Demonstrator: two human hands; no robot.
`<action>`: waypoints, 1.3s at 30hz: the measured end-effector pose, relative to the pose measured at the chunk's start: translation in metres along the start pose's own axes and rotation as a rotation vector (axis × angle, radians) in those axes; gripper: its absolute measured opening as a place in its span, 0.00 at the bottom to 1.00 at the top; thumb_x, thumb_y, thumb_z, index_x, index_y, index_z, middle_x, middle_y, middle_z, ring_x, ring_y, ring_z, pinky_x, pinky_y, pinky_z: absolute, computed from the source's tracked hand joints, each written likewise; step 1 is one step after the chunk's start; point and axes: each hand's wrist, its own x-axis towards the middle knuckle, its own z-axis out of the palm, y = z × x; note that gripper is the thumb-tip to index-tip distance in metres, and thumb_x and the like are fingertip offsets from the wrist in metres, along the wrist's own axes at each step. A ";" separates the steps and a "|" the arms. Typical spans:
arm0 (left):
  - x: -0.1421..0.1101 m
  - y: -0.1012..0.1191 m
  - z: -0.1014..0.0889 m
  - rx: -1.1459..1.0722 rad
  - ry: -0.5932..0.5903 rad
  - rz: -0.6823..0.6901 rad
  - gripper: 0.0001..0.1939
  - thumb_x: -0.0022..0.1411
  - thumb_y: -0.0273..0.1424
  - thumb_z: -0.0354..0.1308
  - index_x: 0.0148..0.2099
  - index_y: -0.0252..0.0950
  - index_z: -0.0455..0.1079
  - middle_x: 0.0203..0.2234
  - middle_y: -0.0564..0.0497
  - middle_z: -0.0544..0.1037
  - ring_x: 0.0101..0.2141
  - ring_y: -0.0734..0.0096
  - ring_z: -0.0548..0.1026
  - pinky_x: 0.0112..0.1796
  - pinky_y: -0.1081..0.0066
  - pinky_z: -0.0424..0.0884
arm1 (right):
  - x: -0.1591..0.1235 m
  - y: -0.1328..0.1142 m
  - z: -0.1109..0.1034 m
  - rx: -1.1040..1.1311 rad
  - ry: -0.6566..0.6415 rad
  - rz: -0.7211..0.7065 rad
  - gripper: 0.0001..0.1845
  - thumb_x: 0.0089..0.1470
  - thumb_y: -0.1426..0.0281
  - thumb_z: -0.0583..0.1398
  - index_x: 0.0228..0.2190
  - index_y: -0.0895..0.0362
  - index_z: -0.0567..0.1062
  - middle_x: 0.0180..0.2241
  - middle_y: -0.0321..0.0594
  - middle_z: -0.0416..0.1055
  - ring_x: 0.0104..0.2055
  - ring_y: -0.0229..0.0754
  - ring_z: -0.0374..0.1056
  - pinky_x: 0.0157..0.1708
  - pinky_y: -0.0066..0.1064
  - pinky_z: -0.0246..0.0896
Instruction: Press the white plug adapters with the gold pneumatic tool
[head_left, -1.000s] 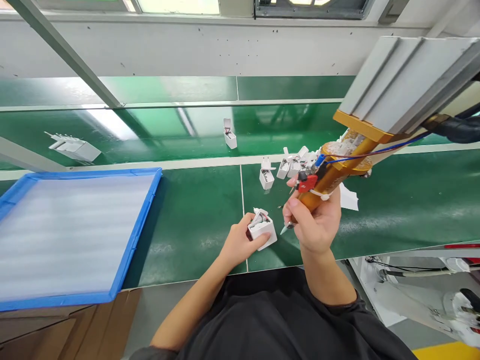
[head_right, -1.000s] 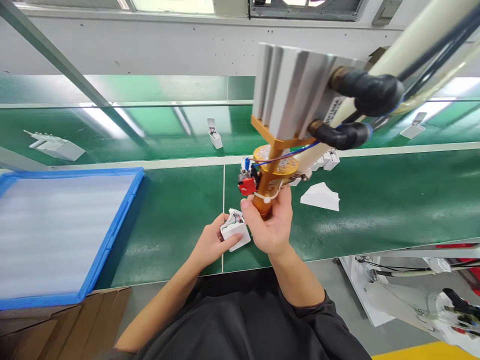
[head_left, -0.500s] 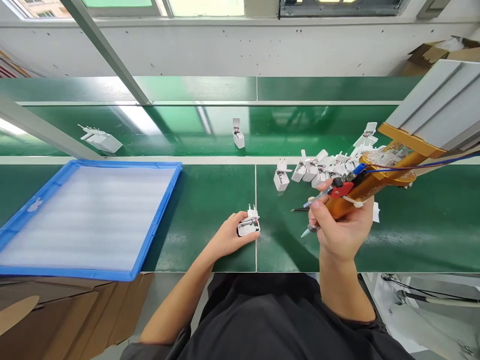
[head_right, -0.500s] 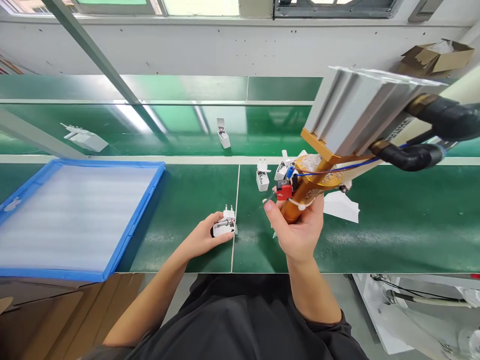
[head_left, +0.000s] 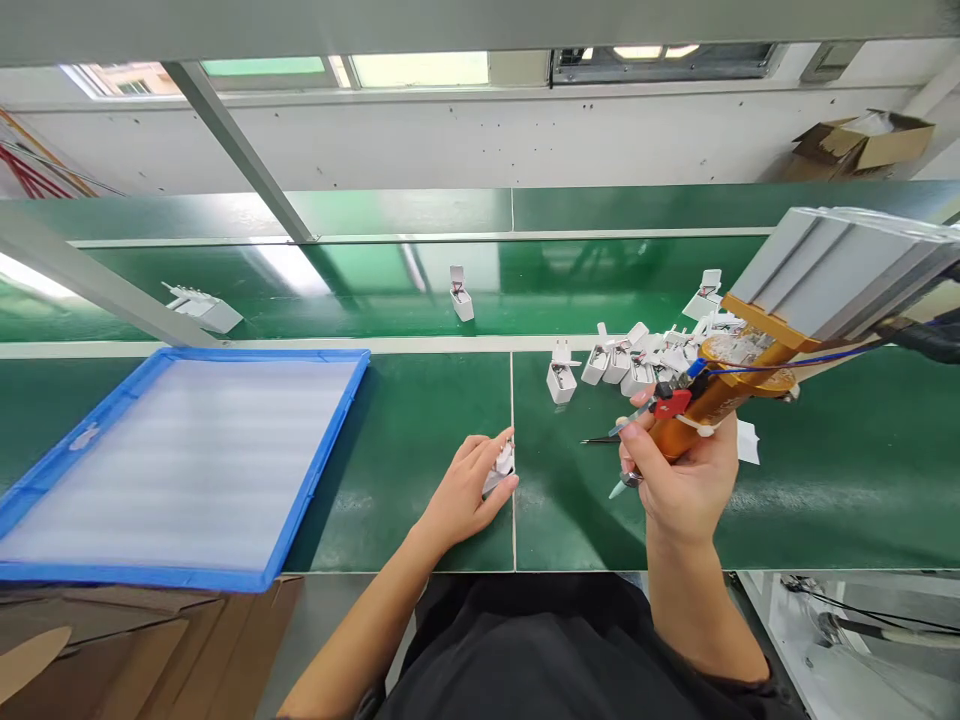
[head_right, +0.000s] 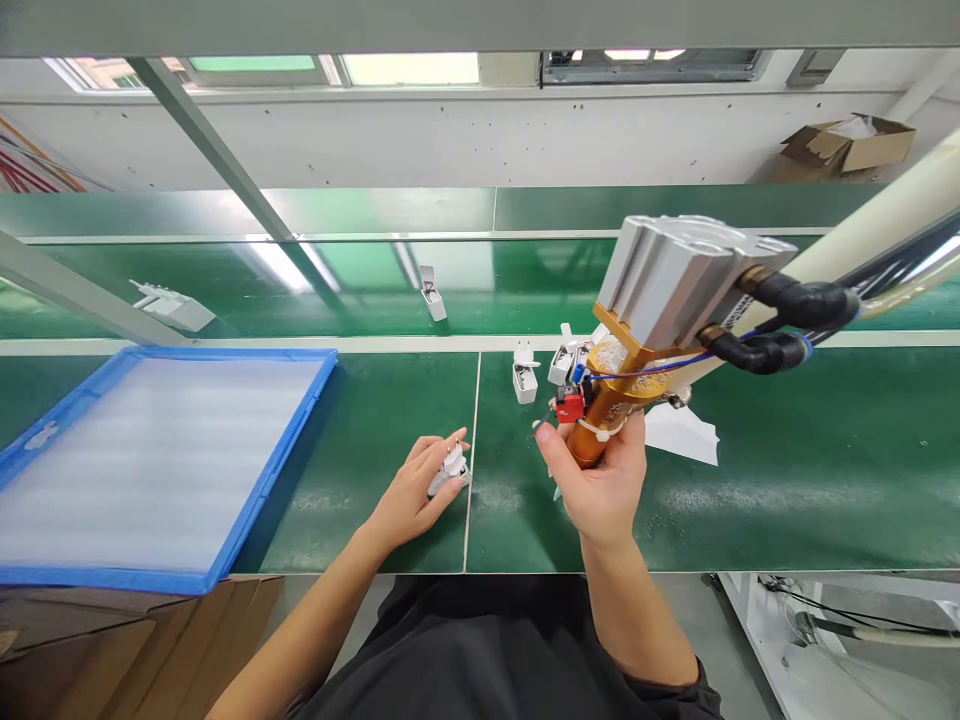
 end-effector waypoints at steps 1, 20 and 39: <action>-0.002 0.001 -0.001 0.026 0.016 0.004 0.22 0.70 0.31 0.51 0.64 0.37 0.61 0.44 0.45 0.80 0.45 0.60 0.73 0.48 0.60 0.74 | 0.000 0.000 0.000 0.002 -0.006 0.001 0.19 0.51 0.75 0.67 0.42 0.49 0.69 0.29 0.30 0.74 0.16 0.30 0.61 0.15 0.26 0.58; -0.013 0.001 0.003 0.338 -0.122 -0.223 0.20 0.69 0.37 0.55 0.60 0.37 0.63 0.43 0.45 0.80 0.42 0.59 0.79 0.39 0.66 0.74 | 0.000 0.000 -0.007 0.007 0.033 0.033 0.17 0.50 0.76 0.67 0.40 0.51 0.69 0.26 0.29 0.72 0.18 0.31 0.62 0.17 0.25 0.60; 0.115 -0.173 -0.160 0.152 0.120 -0.795 0.52 0.57 0.51 0.61 0.73 0.37 0.41 0.65 0.32 0.63 0.60 0.44 0.69 0.54 0.57 0.68 | -0.008 0.004 -0.020 -0.019 0.135 0.173 0.18 0.46 0.73 0.71 0.36 0.56 0.71 0.33 0.38 0.76 0.19 0.31 0.65 0.15 0.25 0.61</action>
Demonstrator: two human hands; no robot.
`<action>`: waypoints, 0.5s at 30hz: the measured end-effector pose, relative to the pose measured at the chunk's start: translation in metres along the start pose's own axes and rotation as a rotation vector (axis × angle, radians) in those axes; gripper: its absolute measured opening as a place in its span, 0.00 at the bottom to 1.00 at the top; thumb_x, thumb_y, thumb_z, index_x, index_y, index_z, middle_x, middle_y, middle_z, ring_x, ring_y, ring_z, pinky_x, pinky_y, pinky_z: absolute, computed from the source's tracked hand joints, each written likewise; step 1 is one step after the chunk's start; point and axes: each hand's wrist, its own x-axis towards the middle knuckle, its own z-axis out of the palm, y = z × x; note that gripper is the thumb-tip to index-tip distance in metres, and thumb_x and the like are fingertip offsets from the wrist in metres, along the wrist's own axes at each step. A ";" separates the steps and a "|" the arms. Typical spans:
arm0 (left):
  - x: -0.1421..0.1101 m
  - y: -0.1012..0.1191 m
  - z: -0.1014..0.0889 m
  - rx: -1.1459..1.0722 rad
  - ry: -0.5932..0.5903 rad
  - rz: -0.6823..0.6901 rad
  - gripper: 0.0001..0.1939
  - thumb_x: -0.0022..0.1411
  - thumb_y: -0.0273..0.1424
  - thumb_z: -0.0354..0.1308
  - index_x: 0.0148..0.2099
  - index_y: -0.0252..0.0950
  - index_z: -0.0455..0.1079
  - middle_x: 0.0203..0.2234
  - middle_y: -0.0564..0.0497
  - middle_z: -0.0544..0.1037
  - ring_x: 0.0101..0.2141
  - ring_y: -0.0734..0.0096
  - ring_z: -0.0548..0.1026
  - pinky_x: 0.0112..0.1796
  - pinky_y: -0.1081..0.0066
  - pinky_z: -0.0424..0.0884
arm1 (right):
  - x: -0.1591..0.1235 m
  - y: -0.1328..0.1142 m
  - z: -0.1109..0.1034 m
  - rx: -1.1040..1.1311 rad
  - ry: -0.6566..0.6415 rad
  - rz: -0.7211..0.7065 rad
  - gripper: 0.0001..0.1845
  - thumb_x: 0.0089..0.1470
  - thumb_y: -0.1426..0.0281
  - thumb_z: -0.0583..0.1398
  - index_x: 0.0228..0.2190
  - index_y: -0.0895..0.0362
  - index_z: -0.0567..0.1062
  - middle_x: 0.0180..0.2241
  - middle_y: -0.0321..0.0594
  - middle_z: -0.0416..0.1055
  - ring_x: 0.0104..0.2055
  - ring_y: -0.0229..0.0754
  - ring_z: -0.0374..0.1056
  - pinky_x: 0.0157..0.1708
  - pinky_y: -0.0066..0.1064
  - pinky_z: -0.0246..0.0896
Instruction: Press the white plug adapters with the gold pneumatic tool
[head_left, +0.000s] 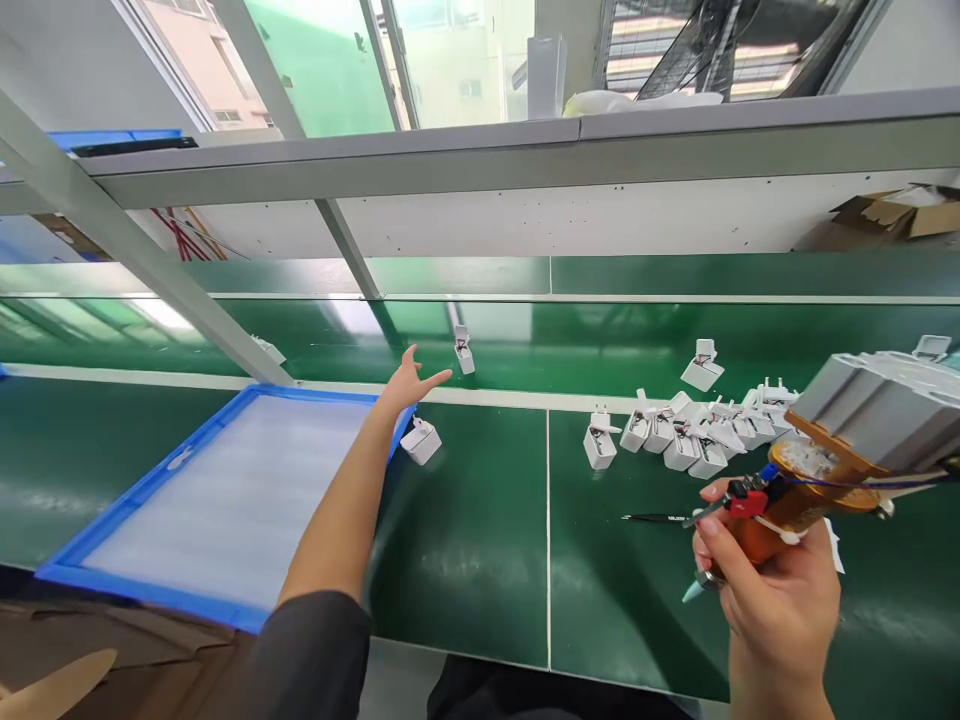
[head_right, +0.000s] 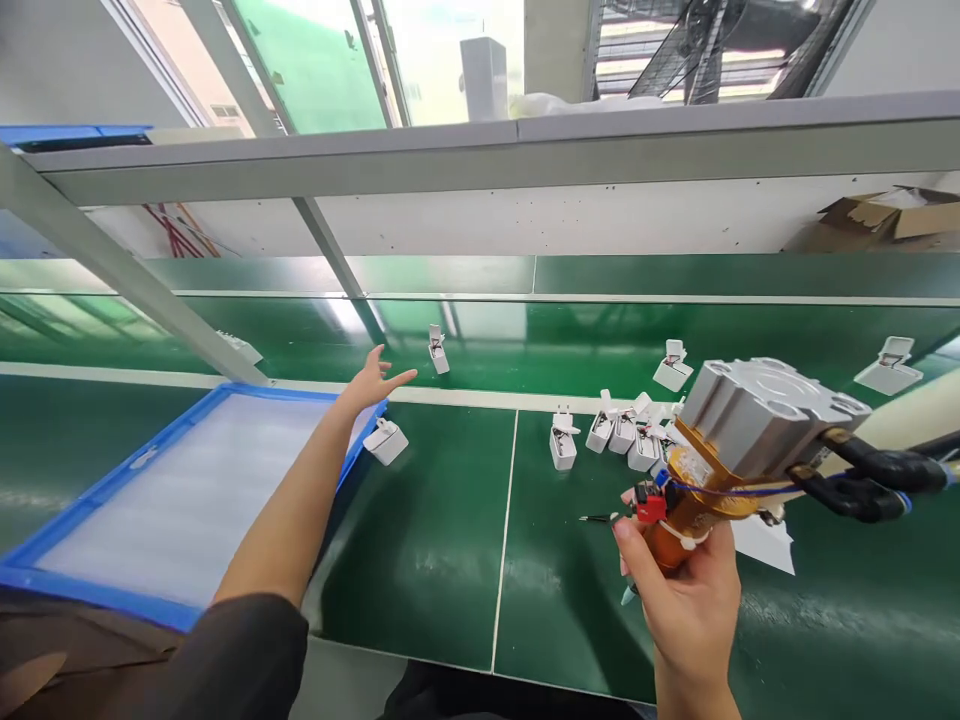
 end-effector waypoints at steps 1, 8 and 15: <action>0.019 0.008 -0.003 0.001 -0.046 0.003 0.53 0.55 0.50 0.64 0.73 0.38 0.42 0.66 0.32 0.61 0.59 0.44 0.70 0.53 0.57 0.69 | -0.001 0.000 0.000 -0.006 0.011 -0.004 0.17 0.46 0.73 0.71 0.36 0.56 0.71 0.34 0.38 0.76 0.19 0.31 0.65 0.15 0.25 0.62; 0.091 0.043 0.008 0.112 -0.131 0.065 0.56 0.52 0.39 0.70 0.72 0.28 0.40 0.50 0.30 0.79 0.46 0.48 0.80 0.44 0.59 0.74 | 0.000 0.006 -0.002 -0.025 0.021 -0.068 0.14 0.49 0.72 0.70 0.37 0.55 0.73 0.34 0.41 0.77 0.18 0.32 0.65 0.13 0.25 0.61; 0.056 0.069 0.004 0.133 -0.190 0.273 0.51 0.55 0.34 0.68 0.72 0.30 0.43 0.54 0.39 0.76 0.43 0.63 0.79 0.43 0.69 0.73 | 0.003 0.000 -0.001 -0.024 -0.031 -0.101 0.14 0.50 0.75 0.68 0.37 0.52 0.72 0.34 0.37 0.76 0.18 0.31 0.65 0.13 0.25 0.63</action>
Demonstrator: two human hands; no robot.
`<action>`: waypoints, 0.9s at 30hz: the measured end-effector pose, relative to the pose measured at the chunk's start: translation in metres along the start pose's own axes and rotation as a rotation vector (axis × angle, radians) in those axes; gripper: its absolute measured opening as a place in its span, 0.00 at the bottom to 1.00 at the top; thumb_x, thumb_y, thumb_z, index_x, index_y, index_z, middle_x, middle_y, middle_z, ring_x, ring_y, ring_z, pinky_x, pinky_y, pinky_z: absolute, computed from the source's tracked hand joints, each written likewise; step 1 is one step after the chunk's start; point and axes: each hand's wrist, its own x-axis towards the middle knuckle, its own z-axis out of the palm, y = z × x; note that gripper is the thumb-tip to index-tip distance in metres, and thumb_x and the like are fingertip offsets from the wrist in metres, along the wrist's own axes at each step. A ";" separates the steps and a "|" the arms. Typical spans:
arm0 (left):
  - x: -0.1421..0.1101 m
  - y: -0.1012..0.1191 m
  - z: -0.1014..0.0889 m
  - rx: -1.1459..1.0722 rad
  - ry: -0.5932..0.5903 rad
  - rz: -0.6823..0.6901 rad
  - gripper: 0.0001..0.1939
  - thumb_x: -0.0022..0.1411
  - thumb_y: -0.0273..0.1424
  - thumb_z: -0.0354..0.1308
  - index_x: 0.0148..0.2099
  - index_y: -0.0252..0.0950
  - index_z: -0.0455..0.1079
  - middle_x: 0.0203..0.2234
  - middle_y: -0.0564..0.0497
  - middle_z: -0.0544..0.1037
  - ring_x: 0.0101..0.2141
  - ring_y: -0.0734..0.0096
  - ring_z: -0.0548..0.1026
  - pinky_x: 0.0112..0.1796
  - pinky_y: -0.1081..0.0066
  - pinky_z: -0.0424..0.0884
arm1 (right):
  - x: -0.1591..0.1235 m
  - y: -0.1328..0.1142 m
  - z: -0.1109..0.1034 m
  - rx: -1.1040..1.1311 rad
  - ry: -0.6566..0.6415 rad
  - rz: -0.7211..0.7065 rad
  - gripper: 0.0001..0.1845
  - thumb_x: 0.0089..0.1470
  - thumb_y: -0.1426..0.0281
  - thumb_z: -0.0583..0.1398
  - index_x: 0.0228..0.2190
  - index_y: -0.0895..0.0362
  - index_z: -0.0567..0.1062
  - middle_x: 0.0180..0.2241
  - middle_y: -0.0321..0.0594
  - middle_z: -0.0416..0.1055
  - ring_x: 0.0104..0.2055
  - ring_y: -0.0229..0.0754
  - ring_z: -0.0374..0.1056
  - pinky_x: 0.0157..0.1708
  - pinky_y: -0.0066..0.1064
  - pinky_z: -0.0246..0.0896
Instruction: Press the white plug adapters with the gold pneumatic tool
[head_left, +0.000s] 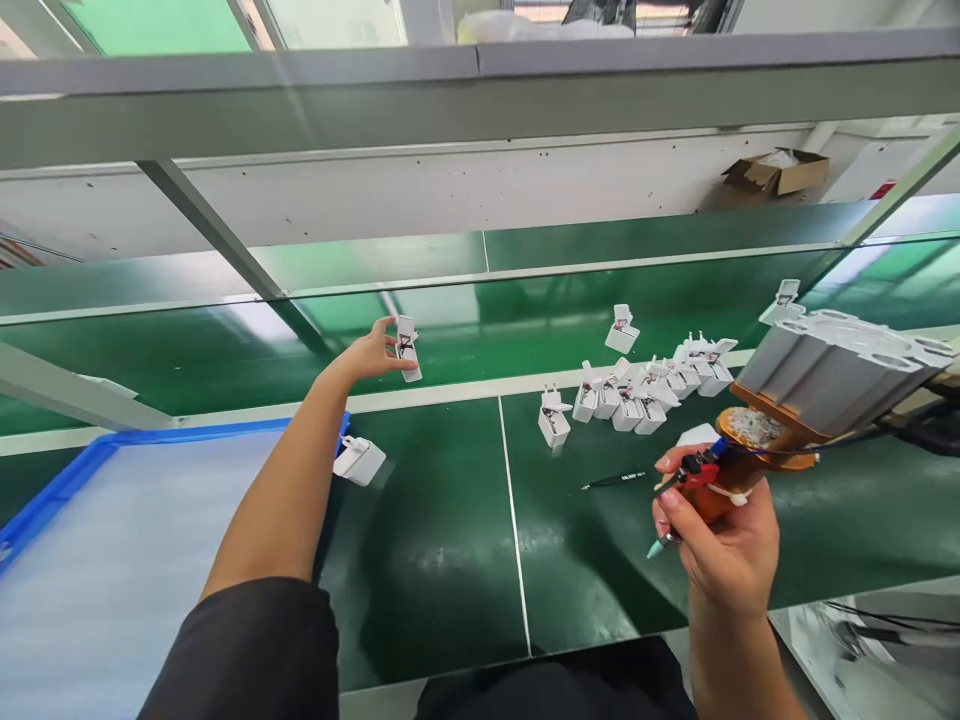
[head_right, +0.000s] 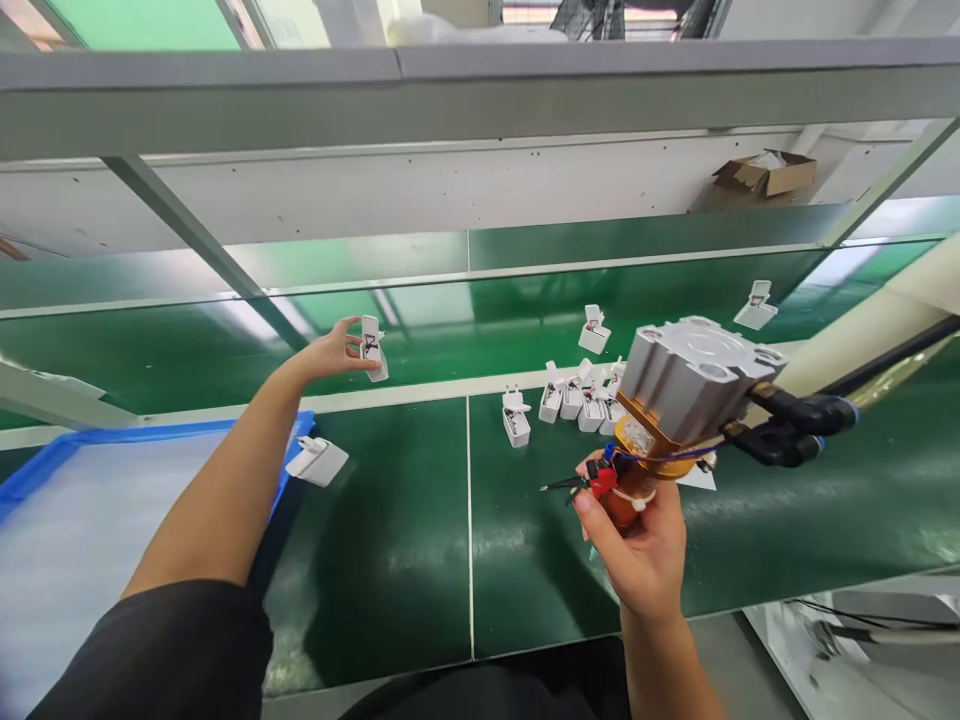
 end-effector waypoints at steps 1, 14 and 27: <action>-0.017 0.011 0.004 -0.010 -0.009 0.062 0.52 0.55 0.36 0.68 0.72 0.32 0.43 0.55 0.40 0.75 0.42 0.64 0.79 0.43 0.68 0.73 | 0.000 -0.001 0.000 0.001 -0.004 0.005 0.14 0.50 0.75 0.67 0.38 0.52 0.71 0.35 0.37 0.76 0.18 0.31 0.65 0.14 0.25 0.63; -0.232 0.089 0.135 -0.234 -0.375 0.637 0.50 0.58 0.30 0.66 0.74 0.46 0.41 0.64 0.40 0.67 0.54 0.60 0.75 0.53 0.62 0.74 | -0.004 -0.006 -0.013 0.018 -0.080 0.023 0.19 0.52 0.72 0.66 0.44 0.50 0.68 0.25 0.28 0.70 0.17 0.31 0.62 0.17 0.25 0.61; -0.263 0.100 0.196 -0.365 0.118 0.499 0.26 0.64 0.28 0.59 0.63 0.41 0.61 0.68 0.36 0.56 0.63 0.53 0.66 0.55 0.56 0.74 | -0.004 -0.007 0.011 0.090 -0.184 -0.041 0.17 0.53 0.69 0.65 0.43 0.49 0.67 0.25 0.28 0.66 0.18 0.32 0.60 0.15 0.26 0.57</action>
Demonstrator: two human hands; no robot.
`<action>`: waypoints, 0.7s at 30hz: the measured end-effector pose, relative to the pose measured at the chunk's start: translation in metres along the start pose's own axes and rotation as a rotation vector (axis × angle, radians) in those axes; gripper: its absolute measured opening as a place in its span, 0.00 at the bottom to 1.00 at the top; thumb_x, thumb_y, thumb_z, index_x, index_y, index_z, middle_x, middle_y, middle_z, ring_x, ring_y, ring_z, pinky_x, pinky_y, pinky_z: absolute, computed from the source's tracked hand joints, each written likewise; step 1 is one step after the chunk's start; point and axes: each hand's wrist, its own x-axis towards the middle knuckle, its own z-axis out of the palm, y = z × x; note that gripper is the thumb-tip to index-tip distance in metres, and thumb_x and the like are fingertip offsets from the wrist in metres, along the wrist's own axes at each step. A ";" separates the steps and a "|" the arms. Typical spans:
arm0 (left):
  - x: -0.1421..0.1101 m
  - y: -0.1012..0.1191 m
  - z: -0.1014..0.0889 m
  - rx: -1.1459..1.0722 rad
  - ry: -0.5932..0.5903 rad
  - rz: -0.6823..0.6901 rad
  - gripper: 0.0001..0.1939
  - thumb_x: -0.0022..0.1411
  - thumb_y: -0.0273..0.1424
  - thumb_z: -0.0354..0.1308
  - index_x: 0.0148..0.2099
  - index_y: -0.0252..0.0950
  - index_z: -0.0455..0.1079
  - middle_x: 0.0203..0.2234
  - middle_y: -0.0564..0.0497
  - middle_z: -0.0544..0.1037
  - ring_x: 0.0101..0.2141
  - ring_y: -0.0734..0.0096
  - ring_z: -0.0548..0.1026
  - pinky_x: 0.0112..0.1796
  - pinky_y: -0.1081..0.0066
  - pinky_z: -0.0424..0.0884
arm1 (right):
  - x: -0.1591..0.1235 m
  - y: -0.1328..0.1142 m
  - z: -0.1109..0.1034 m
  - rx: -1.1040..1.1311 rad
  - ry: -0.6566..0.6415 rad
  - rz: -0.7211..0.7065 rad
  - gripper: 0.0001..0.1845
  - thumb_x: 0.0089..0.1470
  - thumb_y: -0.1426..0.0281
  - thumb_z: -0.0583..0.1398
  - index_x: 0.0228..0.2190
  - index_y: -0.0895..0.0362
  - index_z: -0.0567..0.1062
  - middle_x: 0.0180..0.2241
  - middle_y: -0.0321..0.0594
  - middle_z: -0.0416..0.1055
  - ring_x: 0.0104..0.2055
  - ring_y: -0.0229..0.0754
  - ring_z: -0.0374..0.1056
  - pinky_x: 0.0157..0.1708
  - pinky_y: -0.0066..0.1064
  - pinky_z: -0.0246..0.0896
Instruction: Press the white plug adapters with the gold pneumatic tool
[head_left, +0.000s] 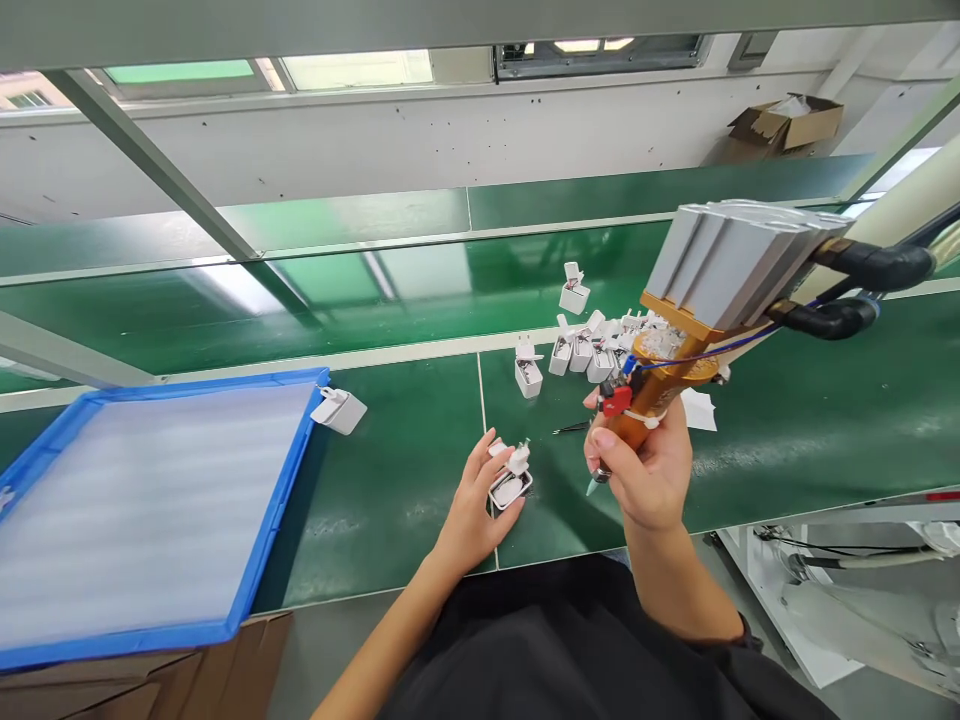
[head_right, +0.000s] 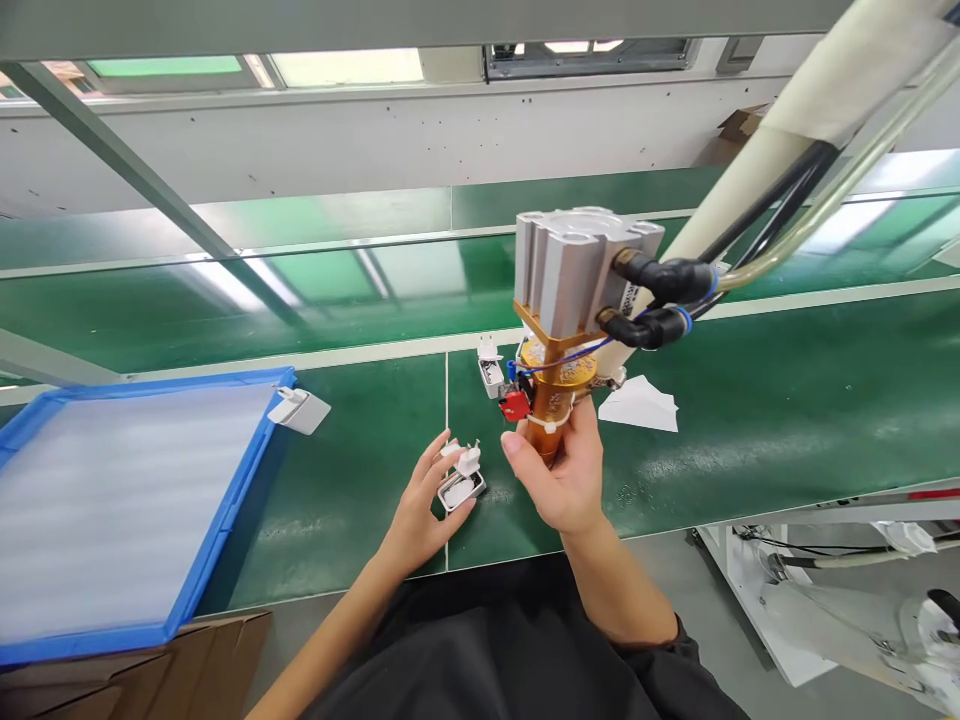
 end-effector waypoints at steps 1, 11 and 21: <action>-0.001 -0.001 0.002 -0.013 -0.001 -0.047 0.24 0.63 0.30 0.61 0.60 0.39 0.63 0.67 0.36 0.58 0.62 0.53 0.67 0.54 0.57 0.75 | 0.001 -0.001 0.004 -0.003 -0.002 -0.008 0.18 0.52 0.69 0.66 0.43 0.49 0.67 0.25 0.28 0.66 0.17 0.32 0.59 0.15 0.26 0.57; 0.009 0.019 -0.001 -0.004 -0.126 -0.136 0.18 0.62 0.37 0.60 0.53 0.39 0.69 0.39 0.48 0.82 0.35 0.63 0.80 0.36 0.67 0.76 | 0.006 -0.008 0.039 -0.141 -0.008 -0.019 0.22 0.49 0.60 0.69 0.39 0.48 0.62 0.20 0.24 0.61 0.16 0.35 0.61 0.19 0.32 0.61; 0.029 0.039 -0.018 -0.099 -0.146 -0.062 0.16 0.59 0.34 0.61 0.49 0.37 0.73 0.33 0.49 0.79 0.31 0.67 0.75 0.33 0.71 0.70 | 0.007 -0.006 0.041 -0.140 -0.010 -0.033 0.21 0.50 0.66 0.67 0.41 0.48 0.62 0.24 0.25 0.66 0.16 0.32 0.59 0.20 0.31 0.62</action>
